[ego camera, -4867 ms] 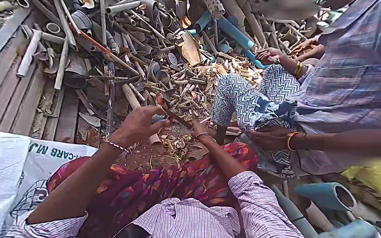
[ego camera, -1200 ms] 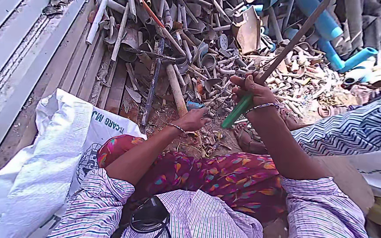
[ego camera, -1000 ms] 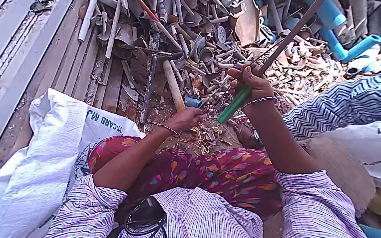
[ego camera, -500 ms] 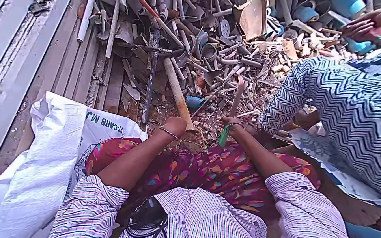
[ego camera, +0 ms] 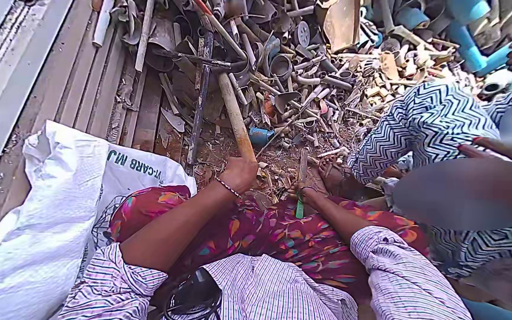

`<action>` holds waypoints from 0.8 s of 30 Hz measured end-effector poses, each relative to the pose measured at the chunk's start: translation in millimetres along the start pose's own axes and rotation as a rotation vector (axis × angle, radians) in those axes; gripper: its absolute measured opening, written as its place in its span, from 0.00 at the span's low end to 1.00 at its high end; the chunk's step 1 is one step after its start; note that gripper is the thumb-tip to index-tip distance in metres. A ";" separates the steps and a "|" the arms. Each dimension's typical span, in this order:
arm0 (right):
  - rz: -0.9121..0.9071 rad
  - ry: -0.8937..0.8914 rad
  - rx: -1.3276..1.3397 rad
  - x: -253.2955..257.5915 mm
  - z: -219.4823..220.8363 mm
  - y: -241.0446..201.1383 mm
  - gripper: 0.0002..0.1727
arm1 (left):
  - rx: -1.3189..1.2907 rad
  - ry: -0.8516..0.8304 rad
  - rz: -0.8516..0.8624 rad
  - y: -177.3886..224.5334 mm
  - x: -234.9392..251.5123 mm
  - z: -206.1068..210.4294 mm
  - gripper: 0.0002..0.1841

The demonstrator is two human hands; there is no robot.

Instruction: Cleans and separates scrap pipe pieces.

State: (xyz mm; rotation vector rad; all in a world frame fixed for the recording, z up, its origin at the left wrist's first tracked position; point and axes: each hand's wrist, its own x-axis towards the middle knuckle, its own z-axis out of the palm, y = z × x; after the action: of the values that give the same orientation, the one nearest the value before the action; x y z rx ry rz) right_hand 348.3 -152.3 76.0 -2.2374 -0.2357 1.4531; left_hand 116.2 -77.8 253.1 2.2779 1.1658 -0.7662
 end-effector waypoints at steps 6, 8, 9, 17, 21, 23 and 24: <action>-0.162 0.220 -0.519 -5.8 -16.0 -37.4 0.31 | -0.004 -0.017 0.041 -1.6 -7.9 -1.6 0.19; -0.118 0.167 -0.659 -28.9 -25.6 -67.8 0.29 | -0.008 -0.031 0.050 -2.2 -7.0 -2.5 0.19; -0.053 0.057 -0.751 -42.0 -34.8 -86.6 0.30 | -0.010 -0.039 0.049 -3.0 -5.8 -2.9 0.20; -0.042 0.267 -1.143 -89.9 -33.6 -134.9 0.25 | -0.003 -0.049 0.040 -11.5 5.7 -2.1 0.23; -0.150 0.477 -1.253 4.5 -62.3 -81.9 0.30 | 0.002 -0.068 0.034 -8.2 8.8 -3.7 0.21; -0.117 0.452 -1.343 45.8 -74.5 -70.1 0.31 | 0.010 -0.066 0.044 -6.6 9.5 -3.9 0.22; -0.064 0.377 -1.389 40.4 -75.5 -79.3 0.31 | 0.016 -0.059 0.050 -6.2 9.9 -4.1 0.22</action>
State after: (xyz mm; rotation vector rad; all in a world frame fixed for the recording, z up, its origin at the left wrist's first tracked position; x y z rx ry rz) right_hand 441.6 -88.4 105.2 -3.3680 -1.5306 0.7784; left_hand 116.9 -66.3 248.6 2.2723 1.0754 -0.8209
